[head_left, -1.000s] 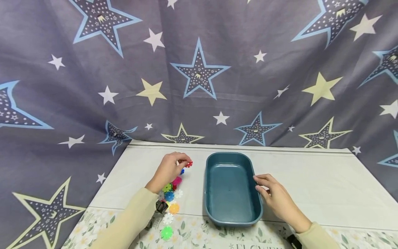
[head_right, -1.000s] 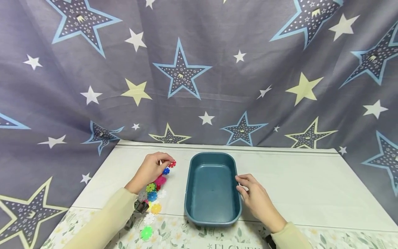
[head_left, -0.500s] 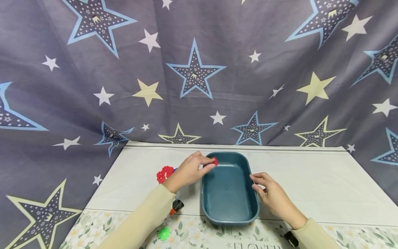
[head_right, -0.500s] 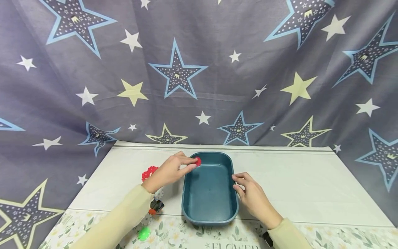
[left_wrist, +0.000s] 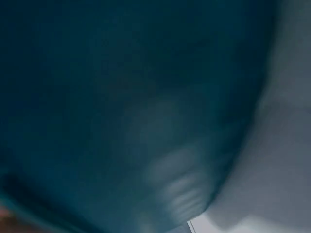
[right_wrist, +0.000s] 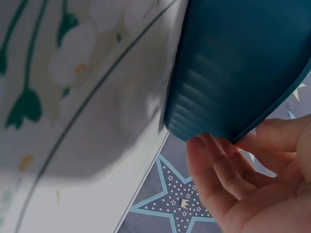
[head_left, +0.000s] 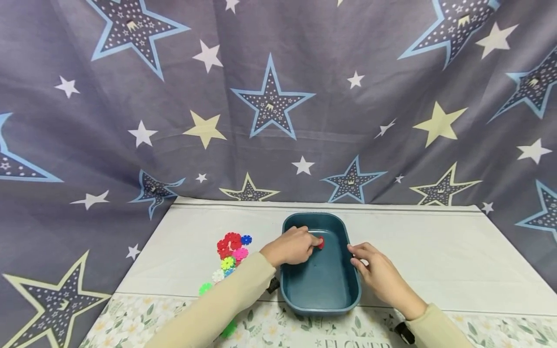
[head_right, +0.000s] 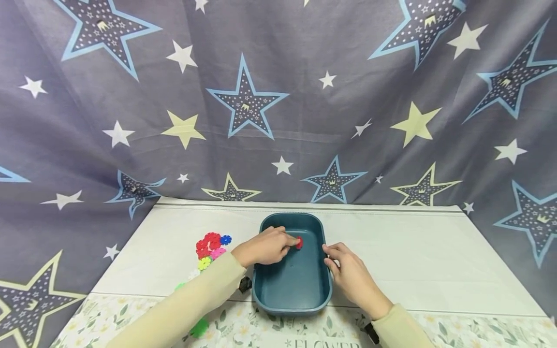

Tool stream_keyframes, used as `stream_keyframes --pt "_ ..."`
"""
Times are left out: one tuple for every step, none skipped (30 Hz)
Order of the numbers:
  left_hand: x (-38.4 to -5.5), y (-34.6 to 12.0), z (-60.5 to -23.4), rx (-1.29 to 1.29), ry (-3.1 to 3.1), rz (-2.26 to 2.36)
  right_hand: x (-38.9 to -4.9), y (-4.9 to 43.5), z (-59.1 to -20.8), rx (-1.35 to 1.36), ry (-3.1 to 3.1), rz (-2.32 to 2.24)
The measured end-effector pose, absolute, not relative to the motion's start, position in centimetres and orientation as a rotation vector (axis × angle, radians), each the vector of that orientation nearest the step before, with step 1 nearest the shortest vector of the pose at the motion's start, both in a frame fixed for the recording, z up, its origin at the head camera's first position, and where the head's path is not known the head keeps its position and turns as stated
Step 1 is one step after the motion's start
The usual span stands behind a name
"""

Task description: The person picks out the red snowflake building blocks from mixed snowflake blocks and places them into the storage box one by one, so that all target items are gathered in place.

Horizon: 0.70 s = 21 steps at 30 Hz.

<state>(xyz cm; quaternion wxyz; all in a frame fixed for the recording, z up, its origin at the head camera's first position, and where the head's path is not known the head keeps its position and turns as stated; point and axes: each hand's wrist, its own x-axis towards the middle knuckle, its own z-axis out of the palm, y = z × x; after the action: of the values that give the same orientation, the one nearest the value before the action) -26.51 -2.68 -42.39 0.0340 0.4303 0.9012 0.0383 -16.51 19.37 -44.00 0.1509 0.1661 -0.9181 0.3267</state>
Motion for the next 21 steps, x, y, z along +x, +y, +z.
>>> stream_keyframes --pt "-26.63 -2.49 -42.39 1.275 2.764 0.1 -16.52 19.35 -44.04 0.479 -2.638 0.942" --pt "-26.76 -2.33 -42.39 1.228 2.755 0.093 -16.53 19.32 -44.07 0.479 -2.64 0.946" --pt "-26.86 -2.21 -42.38 1.181 2.748 0.092 -16.55 19.29 -44.08 0.477 -2.643 0.95" --pt "-26.95 -2.12 -42.4 1.135 2.739 0.095 -16.57 19.27 -44.11 0.477 -2.645 0.952" --pt "-27.01 -2.06 -42.4 1.095 2.73 0.094 -16.59 19.25 -44.12 0.478 -2.646 0.955" --pt "-27.05 -2.01 -42.42 1.066 2.727 0.091 -16.6 19.25 -44.15 0.477 -2.647 0.956" --pt "-27.07 -1.96 -42.46 1.059 2.729 0.069 -16.62 19.24 -44.17 0.477 -2.647 0.958" --pt "-27.09 -1.92 -42.49 1.065 2.73 0.042 -16.63 19.25 -44.19 0.476 -2.647 0.959" --pt "-27.06 -1.87 -42.54 1.078 2.732 -0.002 -16.64 19.26 -44.21 0.475 -2.646 0.96" --pt "-27.04 -1.82 -42.62 1.093 2.732 -0.05 -16.65 19.27 -44.24 0.474 -2.645 0.961" --pt "-27.02 -1.79 -42.72 1.119 2.735 -0.102 -16.65 19.29 -44.25 0.474 -2.643 0.96" --pt "-27.01 -1.76 -42.82 1.144 2.737 -0.153 -16.65 19.3 -44.25 0.472 -2.641 0.958" --pt "-27.02 -1.74 -42.9 1.164 2.739 -0.189 -16.65 19.31 -44.26 0.473 -2.638 0.957" --pt "-27.03 -1.73 -42.99 1.178 2.743 -0.21 -16.65 19.33 -44.26 0.474 -2.635 0.955" --pt "-27.03 -1.73 -43.09 1.19 2.745 -0.216 -16.66 19.34 -44.26 0.477 -2.632 0.953" --pt "-27.06 -1.74 -43.13 1.205 2.745 -0.203 -16.67 19.36 -44.26 0.48 -2.63 0.951" --pt "-27.09 -1.77 -43.14 1.218 2.741 -0.173 -16.67 19.38 -44.24 0.483 -2.629 0.949" --pt "-27.08 -1.79 -43.08 1.223 2.732 -0.132 -16.69 19.41 -44.22 0.489 -2.628 0.951" --pt "-27.09 -1.82 -43.02 1.221 2.719 -0.083 -16.7 19.45 -44.2 0.493 -2.628 0.952" --pt "-27.07 -1.85 -42.96 1.21 2.703 -0.04 -16.72 19.5 -44.2 0.495 -2.63 0.953" --pt "-27.03 -1.89 -42.85 1.189 2.683 -0.002 -16.74 19.56 -44.19 0.5 -2.633 0.955"
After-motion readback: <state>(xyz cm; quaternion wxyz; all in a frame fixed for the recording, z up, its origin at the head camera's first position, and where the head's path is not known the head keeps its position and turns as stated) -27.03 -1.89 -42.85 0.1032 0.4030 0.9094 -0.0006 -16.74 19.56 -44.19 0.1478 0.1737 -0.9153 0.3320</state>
